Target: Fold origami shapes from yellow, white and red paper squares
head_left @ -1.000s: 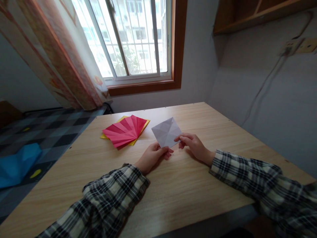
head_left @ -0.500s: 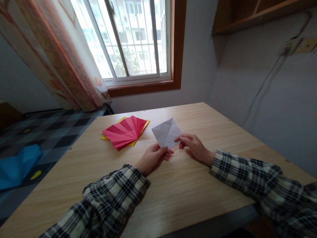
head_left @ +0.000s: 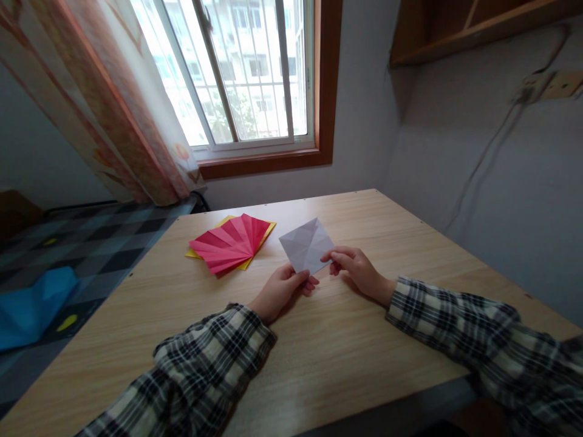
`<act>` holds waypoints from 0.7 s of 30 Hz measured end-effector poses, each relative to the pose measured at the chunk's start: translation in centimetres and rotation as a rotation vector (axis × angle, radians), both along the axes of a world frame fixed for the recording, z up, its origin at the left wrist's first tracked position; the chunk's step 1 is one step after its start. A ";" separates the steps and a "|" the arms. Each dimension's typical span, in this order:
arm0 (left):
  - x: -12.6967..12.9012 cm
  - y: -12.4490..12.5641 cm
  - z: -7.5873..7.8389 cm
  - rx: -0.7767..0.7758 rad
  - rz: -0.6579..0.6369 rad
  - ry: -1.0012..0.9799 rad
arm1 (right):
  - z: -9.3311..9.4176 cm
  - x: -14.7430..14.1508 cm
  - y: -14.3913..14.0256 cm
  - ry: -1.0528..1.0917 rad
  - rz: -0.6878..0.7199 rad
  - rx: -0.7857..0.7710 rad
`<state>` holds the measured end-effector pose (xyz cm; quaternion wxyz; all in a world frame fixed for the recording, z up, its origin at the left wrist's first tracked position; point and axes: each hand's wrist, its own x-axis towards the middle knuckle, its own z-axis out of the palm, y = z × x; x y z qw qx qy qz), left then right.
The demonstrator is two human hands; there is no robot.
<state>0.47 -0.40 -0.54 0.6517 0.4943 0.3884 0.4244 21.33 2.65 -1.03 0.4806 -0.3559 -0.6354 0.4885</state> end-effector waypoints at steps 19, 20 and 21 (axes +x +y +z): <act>0.0 0.0 -0.1 0.002 0.019 -0.008 | 0.0 0.0 0.0 0.019 -0.005 -0.021; 0.0 0.0 -0.1 0.003 0.025 -0.010 | 0.0 -0.1 0.0 0.025 -0.007 -0.021; 0.0 0.0 -0.1 0.004 0.035 -0.012 | -0.1 -0.1 0.1 0.030 -0.009 -0.021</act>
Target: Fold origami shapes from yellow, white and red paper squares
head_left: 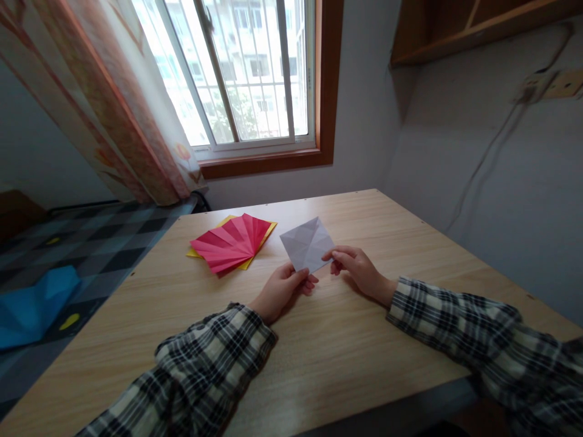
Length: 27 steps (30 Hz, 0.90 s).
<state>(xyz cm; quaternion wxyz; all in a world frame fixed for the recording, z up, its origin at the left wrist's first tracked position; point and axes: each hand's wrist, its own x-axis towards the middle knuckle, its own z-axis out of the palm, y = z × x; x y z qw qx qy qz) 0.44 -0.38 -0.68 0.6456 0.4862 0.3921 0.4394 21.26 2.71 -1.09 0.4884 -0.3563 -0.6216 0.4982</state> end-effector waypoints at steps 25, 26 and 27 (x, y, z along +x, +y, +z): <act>-1.0 0.0 -0.2 1.019 0.353 1.037 | -0.9 -0.5 -0.9 0.030 0.327 0.053; -1.0 0.1 -0.1 0.990 0.344 0.980 | -0.9 -0.6 -1.0 0.064 0.341 0.065; -1.0 0.3 0.0 0.948 0.335 0.909 | -1.0 -0.7 -1.1 0.095 0.345 0.081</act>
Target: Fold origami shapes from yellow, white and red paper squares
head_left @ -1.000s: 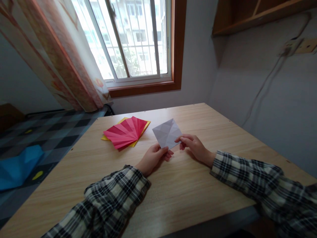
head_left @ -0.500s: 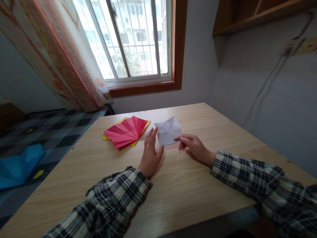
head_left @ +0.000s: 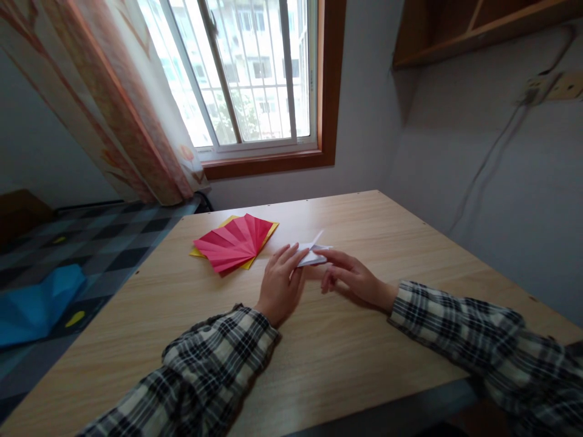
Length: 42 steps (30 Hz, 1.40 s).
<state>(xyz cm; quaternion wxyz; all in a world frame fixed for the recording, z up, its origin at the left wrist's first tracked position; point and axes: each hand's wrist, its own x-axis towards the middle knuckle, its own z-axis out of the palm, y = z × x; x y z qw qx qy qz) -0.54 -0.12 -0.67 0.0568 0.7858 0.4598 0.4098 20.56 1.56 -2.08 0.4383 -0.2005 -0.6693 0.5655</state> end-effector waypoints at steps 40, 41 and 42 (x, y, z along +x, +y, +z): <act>0.8 -0.4 0.3 -0.744 -0.267 -0.981 | -0.5 0.0 0.8 -0.061 -0.256 0.035; 0.8 -0.4 0.3 -0.744 -0.273 -0.976 | -0.5 0.0 0.8 -0.057 -0.244 0.033; 0.8 -0.4 0.3 -0.742 -0.278 -0.975 | -0.6 0.0 0.8 -0.053 -0.238 0.033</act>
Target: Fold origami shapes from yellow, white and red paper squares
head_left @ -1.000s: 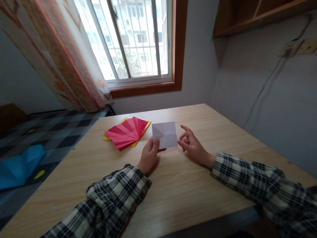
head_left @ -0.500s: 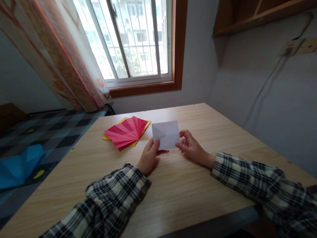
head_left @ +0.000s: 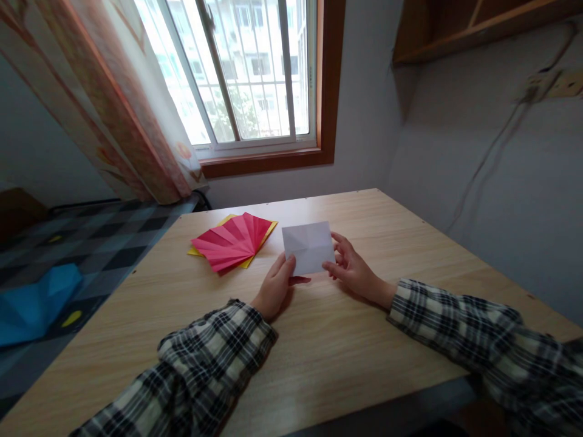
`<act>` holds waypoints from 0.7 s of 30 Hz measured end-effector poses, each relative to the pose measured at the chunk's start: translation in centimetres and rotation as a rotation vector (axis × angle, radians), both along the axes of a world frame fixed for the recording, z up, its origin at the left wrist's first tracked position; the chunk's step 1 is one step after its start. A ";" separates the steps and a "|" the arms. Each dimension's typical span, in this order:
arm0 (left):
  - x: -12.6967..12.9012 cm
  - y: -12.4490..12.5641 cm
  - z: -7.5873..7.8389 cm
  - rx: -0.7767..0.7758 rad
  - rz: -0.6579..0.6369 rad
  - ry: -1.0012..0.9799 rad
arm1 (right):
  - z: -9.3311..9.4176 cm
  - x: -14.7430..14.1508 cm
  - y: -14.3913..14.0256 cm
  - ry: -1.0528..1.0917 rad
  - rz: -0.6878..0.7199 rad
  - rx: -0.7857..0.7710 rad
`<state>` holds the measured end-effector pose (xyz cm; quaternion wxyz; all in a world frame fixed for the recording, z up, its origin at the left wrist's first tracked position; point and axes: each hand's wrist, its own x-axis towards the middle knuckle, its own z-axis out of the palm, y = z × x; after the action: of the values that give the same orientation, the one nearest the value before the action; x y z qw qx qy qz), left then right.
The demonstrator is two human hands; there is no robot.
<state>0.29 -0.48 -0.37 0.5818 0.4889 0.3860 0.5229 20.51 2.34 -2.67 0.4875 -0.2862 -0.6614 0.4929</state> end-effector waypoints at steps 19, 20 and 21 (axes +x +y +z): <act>0.0 0.4 -0.4 -0.010 0.006 -0.033 | 0.3 -0.2 -0.2 -0.053 -0.027 0.091; 0.0 0.4 -0.4 -0.010 0.004 -0.033 | 0.3 -0.2 -0.2 -0.052 -0.023 0.085; 0.0 0.4 -0.4 -0.010 0.001 -0.035 | 0.4 -0.3 -0.2 -0.050 -0.018 0.080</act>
<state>0.33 -0.09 -0.76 0.5905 0.4767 0.3787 0.5298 20.24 2.11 -2.32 0.4861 -0.2847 -0.6901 0.4544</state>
